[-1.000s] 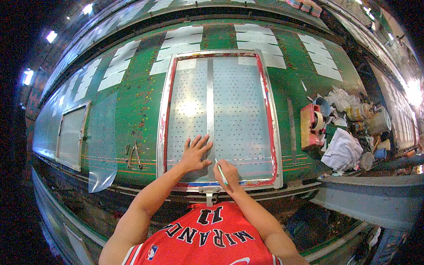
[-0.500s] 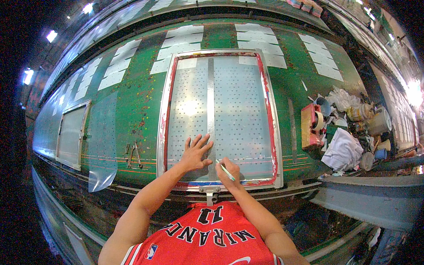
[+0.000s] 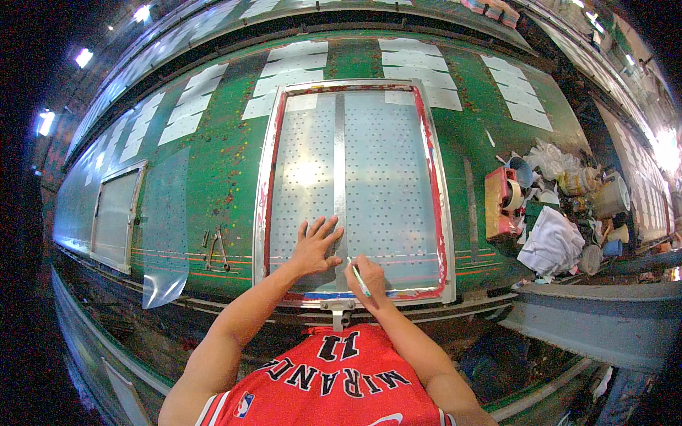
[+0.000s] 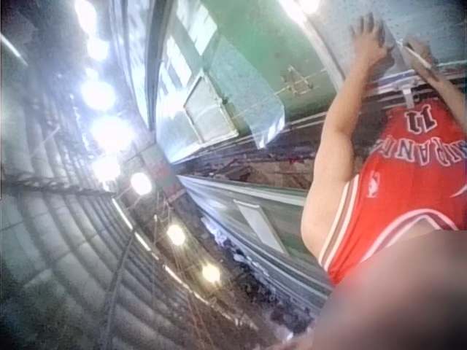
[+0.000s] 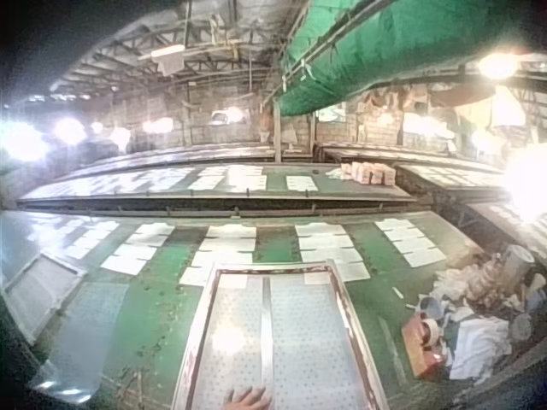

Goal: The person uses a ruler and a white marker to draw straight lines on a perforated translucent screen panel. After marking, they lift the panel, place it aside, and then pick up another screen panel with a wooden frame, positioning it on the workbench.

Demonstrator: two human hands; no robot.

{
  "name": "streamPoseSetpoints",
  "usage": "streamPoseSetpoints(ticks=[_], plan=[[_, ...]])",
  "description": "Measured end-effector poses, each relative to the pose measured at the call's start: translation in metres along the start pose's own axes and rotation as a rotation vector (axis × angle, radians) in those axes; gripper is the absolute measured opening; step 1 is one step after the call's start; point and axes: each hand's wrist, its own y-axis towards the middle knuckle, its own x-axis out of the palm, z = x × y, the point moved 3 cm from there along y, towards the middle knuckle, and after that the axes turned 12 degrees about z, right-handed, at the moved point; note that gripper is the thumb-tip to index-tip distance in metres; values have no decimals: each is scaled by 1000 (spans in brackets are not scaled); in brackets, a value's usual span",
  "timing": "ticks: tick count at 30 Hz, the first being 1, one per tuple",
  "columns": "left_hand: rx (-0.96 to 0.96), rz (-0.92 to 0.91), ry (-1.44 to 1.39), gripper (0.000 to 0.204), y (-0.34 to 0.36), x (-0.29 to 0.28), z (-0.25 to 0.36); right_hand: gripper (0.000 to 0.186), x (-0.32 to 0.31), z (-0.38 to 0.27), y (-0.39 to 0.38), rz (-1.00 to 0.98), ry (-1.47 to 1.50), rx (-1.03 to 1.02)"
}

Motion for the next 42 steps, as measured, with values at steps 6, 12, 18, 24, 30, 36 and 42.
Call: streamPoseSetpoints(ticks=[6,12,18,24,30,36,42], plan=[[2,-4,10,87,1,-1,1,14,3,-6,-1,-7,-95,-135],[4,-6,23,88,1,0,0,15,3,-10,-1,-12,-98,-202],[-2,1,14,89,1,3,-1,15,4,-12,-2,15,-92,-238],[-4,3,6,89,1,3,0,15,5,-10,-2,37,-74,-208],[-7,4,-3,88,0,1,1,16,6,-5,-4,28,-61,-174],[-7,3,2,88,1,0,1,16,9,-1,-4,23,-71,-125],[3,19,-4,88,0,2,0,17,10,-4,-4,32,-81,-118]])
